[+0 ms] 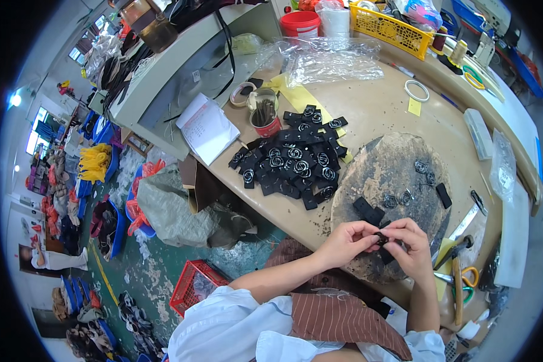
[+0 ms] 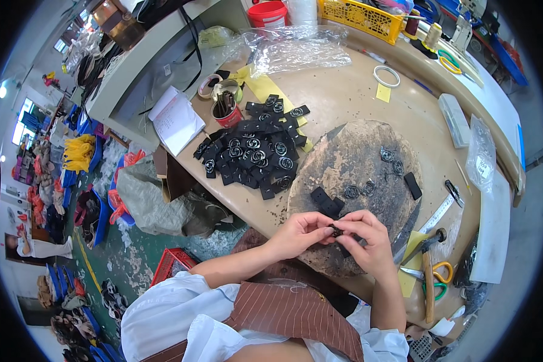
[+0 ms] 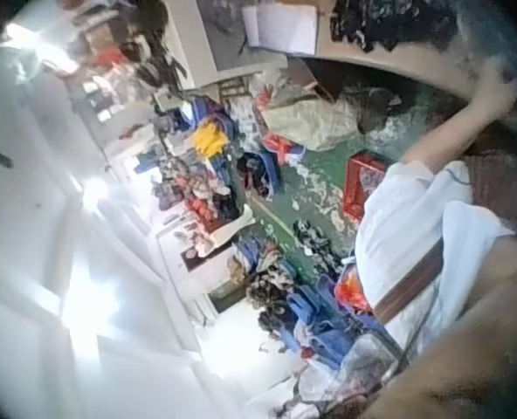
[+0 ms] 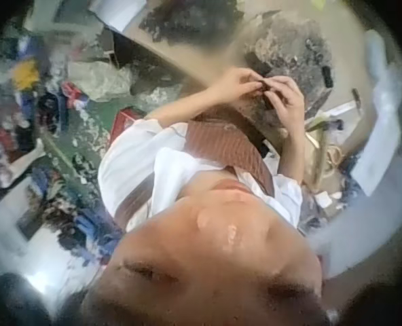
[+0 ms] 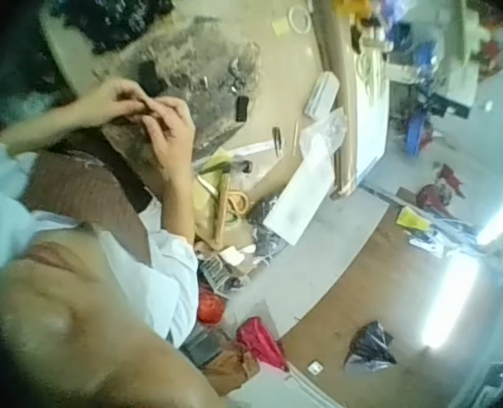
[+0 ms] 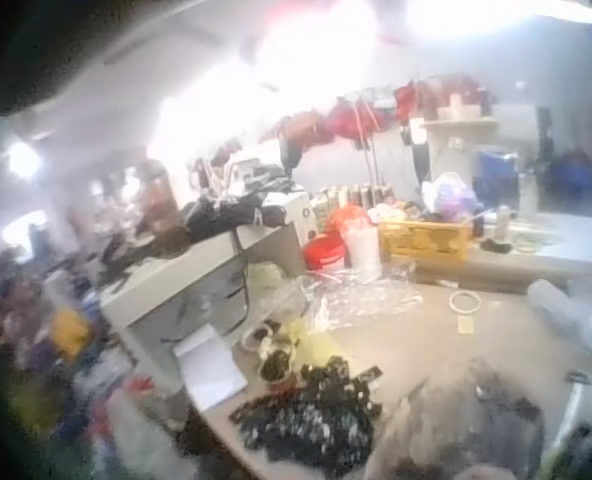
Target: The person sits at a cluttered workbench and repeatedly assembles small black keychains. They pick up a black rectangular fabric piece and a metal spring ring, attach the ring to the fabric, and place the finished unit on the table. The process is repeated continuously throughout the clip.
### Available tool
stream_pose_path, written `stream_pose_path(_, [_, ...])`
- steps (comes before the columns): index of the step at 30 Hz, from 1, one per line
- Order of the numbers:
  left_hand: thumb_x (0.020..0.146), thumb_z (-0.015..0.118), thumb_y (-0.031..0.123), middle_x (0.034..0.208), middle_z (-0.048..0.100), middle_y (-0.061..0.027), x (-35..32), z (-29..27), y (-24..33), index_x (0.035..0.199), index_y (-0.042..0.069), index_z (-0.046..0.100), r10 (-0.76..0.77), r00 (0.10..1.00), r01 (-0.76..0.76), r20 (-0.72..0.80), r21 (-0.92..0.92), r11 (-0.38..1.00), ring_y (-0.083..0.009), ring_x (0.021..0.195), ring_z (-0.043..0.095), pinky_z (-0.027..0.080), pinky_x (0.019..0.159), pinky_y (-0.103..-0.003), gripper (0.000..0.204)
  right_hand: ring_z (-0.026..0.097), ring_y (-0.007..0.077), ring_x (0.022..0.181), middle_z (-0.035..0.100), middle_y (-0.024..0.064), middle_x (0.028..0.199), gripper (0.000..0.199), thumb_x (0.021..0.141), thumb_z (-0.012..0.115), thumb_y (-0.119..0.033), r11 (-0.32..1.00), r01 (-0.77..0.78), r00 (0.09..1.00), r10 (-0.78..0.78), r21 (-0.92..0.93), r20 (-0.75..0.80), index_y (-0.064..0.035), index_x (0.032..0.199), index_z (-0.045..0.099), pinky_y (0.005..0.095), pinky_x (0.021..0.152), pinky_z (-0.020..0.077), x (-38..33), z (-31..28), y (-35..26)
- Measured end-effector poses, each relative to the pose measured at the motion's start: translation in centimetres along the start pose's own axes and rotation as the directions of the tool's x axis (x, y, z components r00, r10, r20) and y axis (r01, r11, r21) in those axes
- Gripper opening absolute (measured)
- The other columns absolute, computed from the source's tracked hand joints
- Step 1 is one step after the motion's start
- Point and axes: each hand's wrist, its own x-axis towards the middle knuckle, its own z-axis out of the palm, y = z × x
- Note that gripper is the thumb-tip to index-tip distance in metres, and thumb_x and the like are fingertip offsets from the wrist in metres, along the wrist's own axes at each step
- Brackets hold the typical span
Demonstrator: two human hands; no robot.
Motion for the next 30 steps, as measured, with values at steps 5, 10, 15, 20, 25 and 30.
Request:
stream_pose_path(5, [0.091, 0.055, 0.008, 0.09, 0.062, -0.0027, -0.1, -0.3, 0.1, 0.101, -0.001, 0.057, -0.037, 0.999, 0.037, 0.021, -0.019, 0.999, -0.0082, 0.081, 0.061, 0.052, 0.072, -0.022, 0.013, 0.064, 0.024, 0.086, 0.062, 0.011, 0.098, 0.034, 0.068, 0.074, -0.005, 0.961, 0.19, 0.982, -0.19, -0.202, 0.019, -0.0037, 0.1, 0.065, 0.031, 0.074, 0.0531, -0.2, -0.4, 0.1])
stream_pose_path(10, [0.091, 0.055, 0.005, 0.09, 0.062, -0.0044, 0.3, -0.3, 0.4, 0.1, -0.002, 0.057, -0.076, 0.997, 0.071, 0.033, 0.139, 0.988, -0.0086, 0.081, 0.06, 0.05, 0.072, -0.021, 0.012, 0.064, 0.0219, 0.077, 0.064, 0.0076, 0.088, 0.019, 0.073, 0.07, -0.01, 0.908, 0.372, 0.922, -0.386, -0.193, -0.038, -0.0041, 0.09, 0.066, 0.0306, 0.067, 0.0531, -0.4, -0.1, 1.8])
stream_pose_path(15, [0.09, 0.054, 0.0, 0.094, 0.061, -0.007, 0.5, -0.2, 0.0, 0.101, -0.001, 0.056, 0.005, 0.998, 0.008, -0.068, 0.196, 0.981, -0.0108, 0.084, 0.06, 0.05, 0.077, -0.023, 0.012, 0.061, 0.0213, 0.075, 0.062, 0.0059, 0.087, 0.01, 0.077, 0.066, -0.015, 0.919, 0.332, 0.902, -0.375, -0.212, -0.212, -0.0058, 0.081, 0.063, 0.0308, 0.064, 0.0498, -1.0, 0.3, 2.2])
stream_pose_path(20, [0.088, 0.052, -0.005, 0.097, 0.06, -0.0095, -0.1, 2.1, 0.9, 0.115, 0.001, 0.05, -0.086, 0.984, 0.038, -0.157, -0.29, 0.956, -0.015, 0.084, 0.061, 0.052, 0.075, -0.025, 0.028, 0.057, 0.0222, 0.08, 0.053, 0.0072, 0.094, 0.018, 0.076, 0.068, -0.017, 0.969, 0.218, 0.93, -0.242, -0.113, -0.275, -0.0068, 0.089, 0.061, 0.0318, 0.068, 0.0491, -2.1, 1.5, 1.5])
stream_pose_path(25, [0.082, 0.056, -0.009, 0.096, 0.062, -0.0111, -0.2, 2.0, 2.5, 0.138, 0.001, 0.026, 0.016, 0.996, -0.014, -0.089, 0.027, 1.0, -0.0158, 0.086, 0.062, 0.053, 0.071, -0.024, 0.063, 0.056, 0.0202, 0.084, 0.05, 0.0107, 0.108, 0.035, 0.08, 0.066, -0.013, 0.972, 0.093, 0.986, -0.06, 0.216, -0.154, -0.0067, 0.114, 0.059, 0.0307, 0.075, 0.0483, -1.9, 0.7, 1.2])
stream_pose_path(30, [0.081, 0.056, -0.011, 0.098, 0.065, -0.0138, -1.2, 0.3, 3.3, 0.141, -0.001, 0.016, -0.067, 0.997, 0.062, 0.044, 0.095, 0.993, -0.0199, 0.093, 0.063, 0.05, 0.083, -0.029, 0.073, 0.058, 0.0213, 0.09, 0.052, 0.0099, 0.108, 0.033, 0.08, 0.065, -0.011, 0.954, 0.067, 0.979, -0.118, 0.292, 0.163, -0.0041, 0.112, 0.059, 0.0307, 0.077, 0.0483, -1.5, -0.2, 2.0])
